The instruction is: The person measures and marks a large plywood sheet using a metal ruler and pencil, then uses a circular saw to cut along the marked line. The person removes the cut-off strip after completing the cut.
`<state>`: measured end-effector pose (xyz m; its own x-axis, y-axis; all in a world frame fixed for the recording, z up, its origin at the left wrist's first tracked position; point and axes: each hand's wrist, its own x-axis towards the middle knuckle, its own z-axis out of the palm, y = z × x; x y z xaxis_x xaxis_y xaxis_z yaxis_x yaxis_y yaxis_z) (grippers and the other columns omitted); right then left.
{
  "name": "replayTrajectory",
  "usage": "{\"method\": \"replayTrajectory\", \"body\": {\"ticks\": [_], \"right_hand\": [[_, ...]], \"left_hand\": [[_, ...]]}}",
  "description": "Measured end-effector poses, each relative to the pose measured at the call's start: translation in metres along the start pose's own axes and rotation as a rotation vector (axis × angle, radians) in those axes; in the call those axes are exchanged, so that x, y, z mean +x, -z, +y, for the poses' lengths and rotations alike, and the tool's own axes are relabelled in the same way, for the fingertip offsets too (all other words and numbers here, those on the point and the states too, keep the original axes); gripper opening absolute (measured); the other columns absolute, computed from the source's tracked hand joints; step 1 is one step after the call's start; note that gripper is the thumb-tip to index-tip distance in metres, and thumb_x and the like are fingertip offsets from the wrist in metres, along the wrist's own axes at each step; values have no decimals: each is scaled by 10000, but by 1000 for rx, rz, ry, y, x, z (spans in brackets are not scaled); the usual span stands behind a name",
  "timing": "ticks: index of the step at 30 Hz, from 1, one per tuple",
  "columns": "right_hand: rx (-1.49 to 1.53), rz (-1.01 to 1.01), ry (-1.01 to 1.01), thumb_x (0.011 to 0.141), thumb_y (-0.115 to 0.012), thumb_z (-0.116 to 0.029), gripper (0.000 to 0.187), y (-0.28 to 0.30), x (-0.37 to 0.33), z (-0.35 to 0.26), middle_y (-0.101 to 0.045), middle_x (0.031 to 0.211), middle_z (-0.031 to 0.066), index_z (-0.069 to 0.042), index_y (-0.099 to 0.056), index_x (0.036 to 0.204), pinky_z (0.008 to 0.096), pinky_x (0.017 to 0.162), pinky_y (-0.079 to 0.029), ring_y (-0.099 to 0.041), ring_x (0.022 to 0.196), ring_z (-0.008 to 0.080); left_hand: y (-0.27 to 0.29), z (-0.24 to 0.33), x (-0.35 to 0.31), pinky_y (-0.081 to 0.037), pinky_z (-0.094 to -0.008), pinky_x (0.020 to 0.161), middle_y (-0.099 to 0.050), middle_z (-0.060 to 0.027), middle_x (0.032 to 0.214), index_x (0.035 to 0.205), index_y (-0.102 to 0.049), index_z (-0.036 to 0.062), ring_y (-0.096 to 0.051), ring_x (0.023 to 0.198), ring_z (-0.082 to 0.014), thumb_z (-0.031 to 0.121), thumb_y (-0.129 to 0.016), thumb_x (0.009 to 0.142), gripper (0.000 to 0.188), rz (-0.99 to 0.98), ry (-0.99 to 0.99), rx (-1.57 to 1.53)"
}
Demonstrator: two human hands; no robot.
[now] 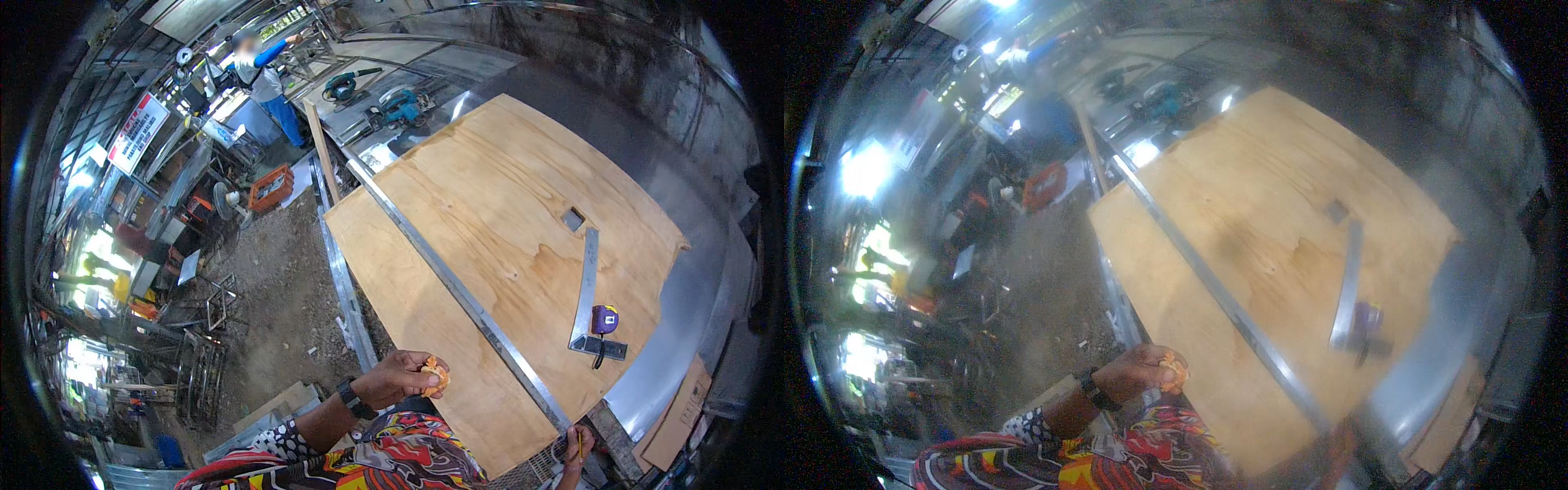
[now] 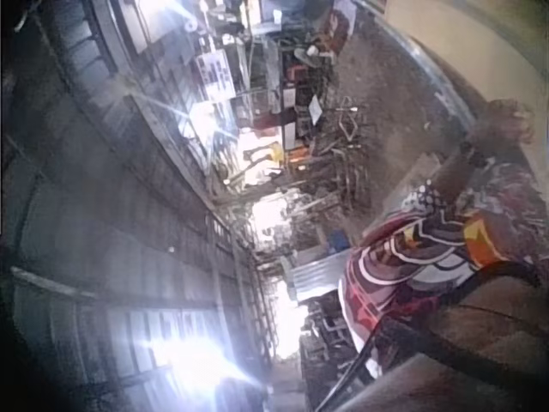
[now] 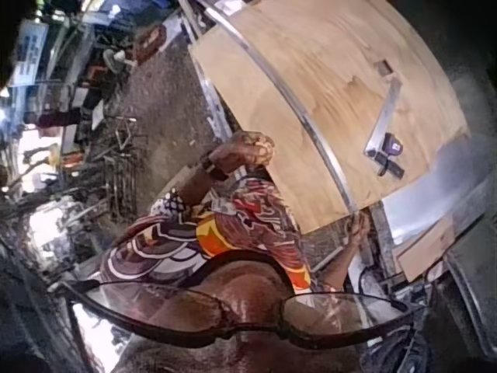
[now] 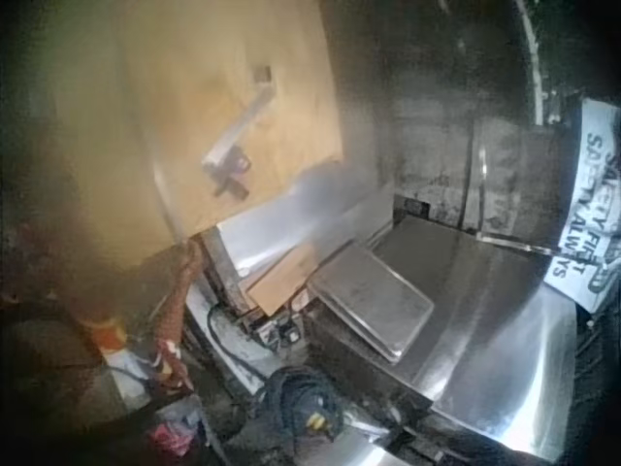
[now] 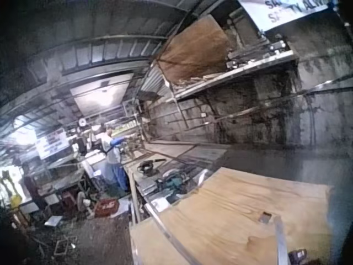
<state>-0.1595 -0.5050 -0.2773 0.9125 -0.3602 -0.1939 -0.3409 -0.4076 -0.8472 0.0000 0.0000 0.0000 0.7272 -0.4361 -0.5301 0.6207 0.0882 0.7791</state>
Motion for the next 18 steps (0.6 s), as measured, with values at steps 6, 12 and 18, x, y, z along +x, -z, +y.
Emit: {"method": "replayTrajectory", "body": {"ticks": [6,12,18], "right_hand": [[-93,101,105,904,-753,-280,307,0,4,44,-639,778,82,18,-684,878,364,720,-480,-585,753,183],[7,62,13,910,-734,-283,318,-13,5,-13,-582,699,59,22,-674,838,363,633,-422,-527,682,165],[-28,183,234,907,-744,-302,344,-25,8,-13,-564,686,32,23,-670,824,342,618,-414,-512,667,138]], "left_hand": [[12,-3,8,-543,-324,881,-666,-106,1054,1227,-614,-64,-659,942,-187,119,-711,971,329,-83,-21,-198],[13,5,2,-500,-288,807,-664,-44,953,1112,-655,-8,-625,880,-135,243,-680,989,281,-5,-63,-100],[22,5,1,-522,-300,822,-674,-76,1002,1151,-641,-29,-644,902,-155,192,-686,988,278,-39,-54,-113]]}}
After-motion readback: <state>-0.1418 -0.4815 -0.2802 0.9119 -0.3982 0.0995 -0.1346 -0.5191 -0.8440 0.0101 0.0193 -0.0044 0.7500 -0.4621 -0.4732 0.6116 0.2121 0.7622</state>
